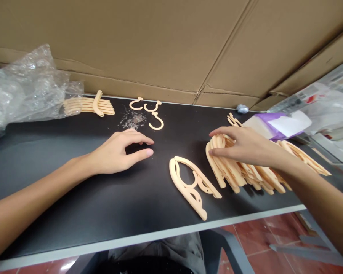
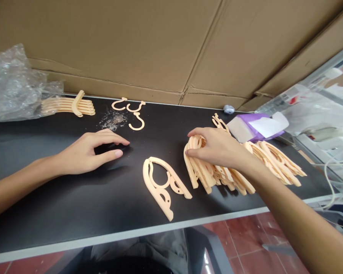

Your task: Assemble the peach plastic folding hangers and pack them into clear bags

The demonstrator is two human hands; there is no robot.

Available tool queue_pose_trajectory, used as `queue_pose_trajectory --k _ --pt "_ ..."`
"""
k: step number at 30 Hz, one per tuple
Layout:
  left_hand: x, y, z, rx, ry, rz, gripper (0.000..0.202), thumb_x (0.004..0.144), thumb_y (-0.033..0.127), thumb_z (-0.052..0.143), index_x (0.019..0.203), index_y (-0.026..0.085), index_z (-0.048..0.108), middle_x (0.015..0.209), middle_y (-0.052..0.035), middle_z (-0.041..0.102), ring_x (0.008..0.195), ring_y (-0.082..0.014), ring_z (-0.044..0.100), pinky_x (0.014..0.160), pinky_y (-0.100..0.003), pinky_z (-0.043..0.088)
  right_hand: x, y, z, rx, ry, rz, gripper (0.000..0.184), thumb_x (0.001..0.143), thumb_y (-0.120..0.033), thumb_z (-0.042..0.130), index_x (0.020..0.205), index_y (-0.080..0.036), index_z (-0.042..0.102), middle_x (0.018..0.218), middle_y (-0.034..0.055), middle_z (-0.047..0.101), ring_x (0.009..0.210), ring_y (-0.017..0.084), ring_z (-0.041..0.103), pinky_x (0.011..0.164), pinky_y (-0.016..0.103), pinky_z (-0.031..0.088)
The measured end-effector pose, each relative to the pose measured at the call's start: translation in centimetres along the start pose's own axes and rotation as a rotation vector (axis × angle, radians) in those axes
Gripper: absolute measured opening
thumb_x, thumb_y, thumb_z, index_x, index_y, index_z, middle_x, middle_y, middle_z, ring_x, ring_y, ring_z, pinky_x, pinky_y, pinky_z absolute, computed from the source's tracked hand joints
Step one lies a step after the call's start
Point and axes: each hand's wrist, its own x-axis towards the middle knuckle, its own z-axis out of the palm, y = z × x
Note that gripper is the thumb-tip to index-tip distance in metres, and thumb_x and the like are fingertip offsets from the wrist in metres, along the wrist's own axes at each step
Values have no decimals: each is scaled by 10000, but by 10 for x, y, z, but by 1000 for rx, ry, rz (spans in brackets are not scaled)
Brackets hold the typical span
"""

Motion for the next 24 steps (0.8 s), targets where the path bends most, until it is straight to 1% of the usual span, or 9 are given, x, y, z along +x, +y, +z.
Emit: queue_pose_trajectory --k 3,8,10,12,15,18,20,22,24 --pt "0 0 -1 -2 -7 -3 425 934 544 563 1154 222 733 1121 -59 757 1031 -231 673 977 -387 522 1 0 2 -35 -5 29 544 814 -553 574 1204 -204 726 1120 105 764 1027 352 707 911 478 537" --pt "-2 1 -2 -12 -19 3 410 949 505 569 1179 201 722 1158 -71 750 1069 -220 668 1027 -383 501 1 1 10 -85 -15 -8 679 805 -682 576 1298 -225 672 1167 129 738 1011 377 701 887 524 532" --pt "-3 2 -1 -17 -21 5 407 948 497 578 1184 198 719 1167 -77 748 1077 -221 667 1022 -384 504 1 0 13 -111 -21 -24 688 799 -655 594 1346 -240 642 1178 134 728 993 390 703 853 537 536" --pt "-3 2 -1 -23 -18 11 392 946 486 583 1179 202 719 1164 -78 751 1080 -223 668 1014 -386 509 1 1 16 -127 -34 -35 659 806 -586 596 1373 -250 619 1205 136 716 991 395 703 836 542 537" --pt "-4 2 0 -35 -14 22 379 946 472 588 1175 201 719 1166 -83 755 1088 -225 667 1012 -389 509 2 5 20 -123 -25 -60 613 820 -519 583 1368 -243 605 1225 136 699 936 365 712 828 529 542" --pt "-5 1 0 -34 -12 25 387 944 478 595 1184 199 716 1177 -83 754 1104 -227 663 1022 -391 504 5 10 25 -145 34 -107 541 837 -488 572 1310 -233 635 1228 141 688 839 327 714 788 514 552" --pt "-5 1 0 -33 -13 28 388 945 482 594 1184 202 715 1174 -79 755 1096 -224 666 1017 -387 507 6 9 26 -168 73 -134 514 843 -520 575 1254 -227 672 1249 149 681 810 320 712 772 522 559" --pt "-5 2 0 -38 -5 30 392 943 478 595 1182 191 717 1161 -82 757 1061 -216 676 990 -372 519 3 2 24 -184 151 -162 554 849 -595 573 1219 -202 696 1280 173 665 887 356 712 814 556 559" --pt "-5 3 0 -45 18 18 397 937 474 604 1173 177 721 1131 -84 760 1000 -203 688 945 -349 534 -7 -14 20 -163 251 -244 593 870 -631 566 1233 -179 692 1318 192 644 1047 401 683 908 591 535"
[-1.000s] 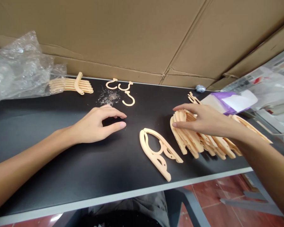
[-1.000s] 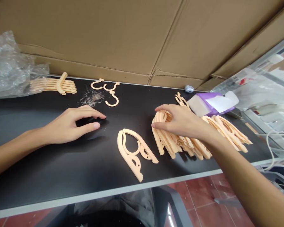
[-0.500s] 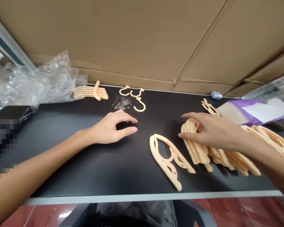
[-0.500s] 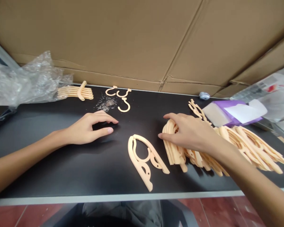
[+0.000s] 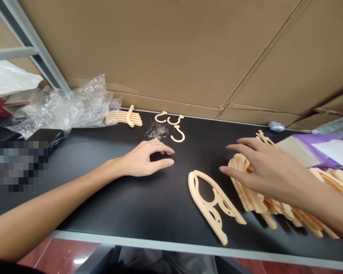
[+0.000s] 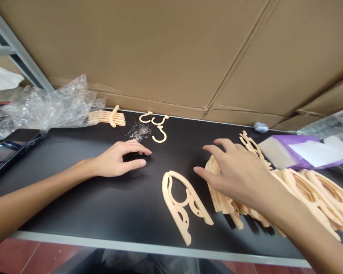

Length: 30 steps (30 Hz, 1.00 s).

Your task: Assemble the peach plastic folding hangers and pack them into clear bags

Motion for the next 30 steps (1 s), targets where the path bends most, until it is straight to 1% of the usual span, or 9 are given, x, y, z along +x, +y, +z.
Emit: queue_pose_trajectory --k 2,5,8,14,19,22,24,28,30 --pt "0 -1 0 13 62 -26 383 928 473 613 1145 179 730 1079 -76 766 929 -190 694 884 -327 549 -9 -25 -10 76 60 -134 538 905 -581 579 1280 -205 666 1349 178 632 1169 400 637 994 619 491" --pt "1 -10 -4 148 209 -40 332 933 441 594 1098 192 738 1025 -69 764 917 -196 691 879 -334 547 -27 -62 -21 194 -39 -348 437 899 -455 658 1300 -284 634 1349 132 642 1195 374 623 1050 703 416" --pt "3 -25 -14 366 301 -62 323 940 399 547 1092 189 739 1040 -86 760 1005 -239 684 979 -393 518 -37 -80 -23 208 -111 -448 442 873 -363 700 1296 -255 631 1330 144 650 1180 384 617 1040 752 390" --pt "4 -52 -42 530 409 -173 331 931 388 526 1090 189 738 1156 -108 754 1153 -298 668 1092 -452 467 -28 -60 -13 66 -111 -312 385 942 -413 634 1274 -222 660 1232 133 668 1050 345 632 1032 700 377" --pt "6 -61 -44 603 420 -130 371 945 379 475 1063 144 737 1116 -140 760 1126 -318 680 1077 -491 490 -19 -46 -15 33 -121 -272 371 1040 -444 456 1229 -227 691 1263 134 670 1151 314 626 1088 637 327" --pt "7 -55 -34 593 334 -62 388 951 382 469 1126 146 723 1136 -135 747 1141 -319 669 1073 -480 500 -5 -23 -19 39 -73 -196 433 1041 -471 420 1297 -230 673 1281 129 693 1210 313 624 1118 610 308" --pt "8 -48 -26 577 265 1 410 972 387 463 1197 137 700 1202 -140 724 1170 -312 654 1085 -465 495 11 7 -20 26 -86 -69 453 1023 -489 424 1294 -236 684 1255 110 723 1202 324 635 1096 572 354" --pt "9 -39 -12 520 141 122 445 1013 406 458 1290 122 660 1353 -153 660 1269 -298 600 1144 -459 452 37 81 -15 -119 -262 294 421 999 -402 444 1235 -193 723 1194 145 743 1080 338 678 920 469 461" --pt "9 -39 -9 499 130 120 462 1020 422 463 1314 116 645 1390 -163 636 1306 -302 575 1159 -471 438 39 107 -7 -163 -326 385 366 973 -356 493 1070 -143 774 1058 203 756 943 337 693 807 443 453"
